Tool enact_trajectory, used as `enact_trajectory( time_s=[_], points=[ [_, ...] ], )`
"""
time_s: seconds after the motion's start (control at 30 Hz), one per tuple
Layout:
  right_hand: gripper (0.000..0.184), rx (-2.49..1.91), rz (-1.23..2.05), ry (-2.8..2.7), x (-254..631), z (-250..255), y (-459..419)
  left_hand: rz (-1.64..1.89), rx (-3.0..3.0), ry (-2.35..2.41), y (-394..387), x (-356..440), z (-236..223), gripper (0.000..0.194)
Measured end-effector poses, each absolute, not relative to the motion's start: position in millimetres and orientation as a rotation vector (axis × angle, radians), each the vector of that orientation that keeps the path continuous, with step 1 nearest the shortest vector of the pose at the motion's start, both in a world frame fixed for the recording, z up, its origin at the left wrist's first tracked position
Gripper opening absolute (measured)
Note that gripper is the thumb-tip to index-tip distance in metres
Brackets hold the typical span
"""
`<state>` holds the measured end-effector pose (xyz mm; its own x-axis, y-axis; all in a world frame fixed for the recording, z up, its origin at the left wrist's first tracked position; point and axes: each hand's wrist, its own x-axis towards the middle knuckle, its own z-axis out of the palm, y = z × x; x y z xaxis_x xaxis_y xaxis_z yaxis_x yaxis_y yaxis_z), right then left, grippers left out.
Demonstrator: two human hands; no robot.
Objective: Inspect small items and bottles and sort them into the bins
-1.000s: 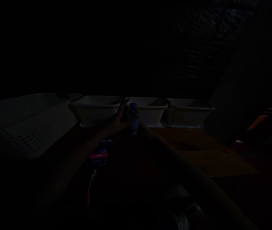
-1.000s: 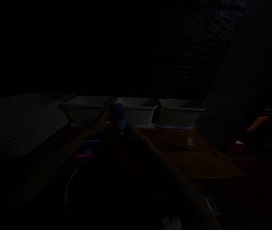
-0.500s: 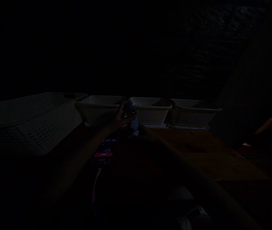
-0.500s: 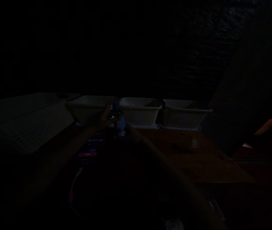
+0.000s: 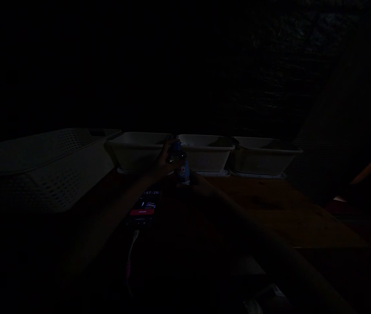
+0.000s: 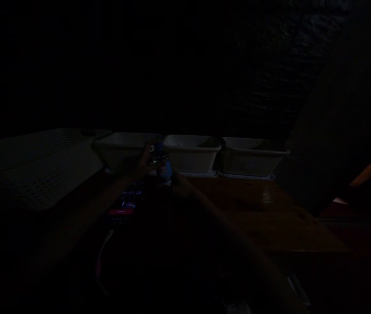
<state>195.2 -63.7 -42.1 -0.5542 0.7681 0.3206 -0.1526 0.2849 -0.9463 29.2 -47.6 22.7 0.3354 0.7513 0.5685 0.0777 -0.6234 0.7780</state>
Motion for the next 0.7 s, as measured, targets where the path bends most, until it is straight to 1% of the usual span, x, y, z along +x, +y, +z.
enact_trajectory(
  time_s=[0.13, 0.33, 0.5, 0.6, 0.7],
  points=[
    [0.053, -0.557, 1.486, -1.702, 197, -45, -58, 1.303, 1.972, 0.707, -45, 29, 22, 0.076],
    [0.052, -0.530, 1.539, -1.639, 196, -43, -59, 1.130, 2.061, 0.732, -46, 23, 20, 0.109],
    [0.056, -0.549, 1.487, -1.717, 197, -37, -61, 0.991, 2.099, 0.692, -49, 17, 23, 0.123],
    [0.057, -0.564, 1.479, -1.729, 196, -35, -60, 0.981, 2.115, 0.686, -49, 15, 24, 0.126],
    [0.059, -0.563, 1.480, -1.736, 197, -36, -59, 0.970, 2.136, 0.675, -46, 14, 24, 0.122]
  ],
)
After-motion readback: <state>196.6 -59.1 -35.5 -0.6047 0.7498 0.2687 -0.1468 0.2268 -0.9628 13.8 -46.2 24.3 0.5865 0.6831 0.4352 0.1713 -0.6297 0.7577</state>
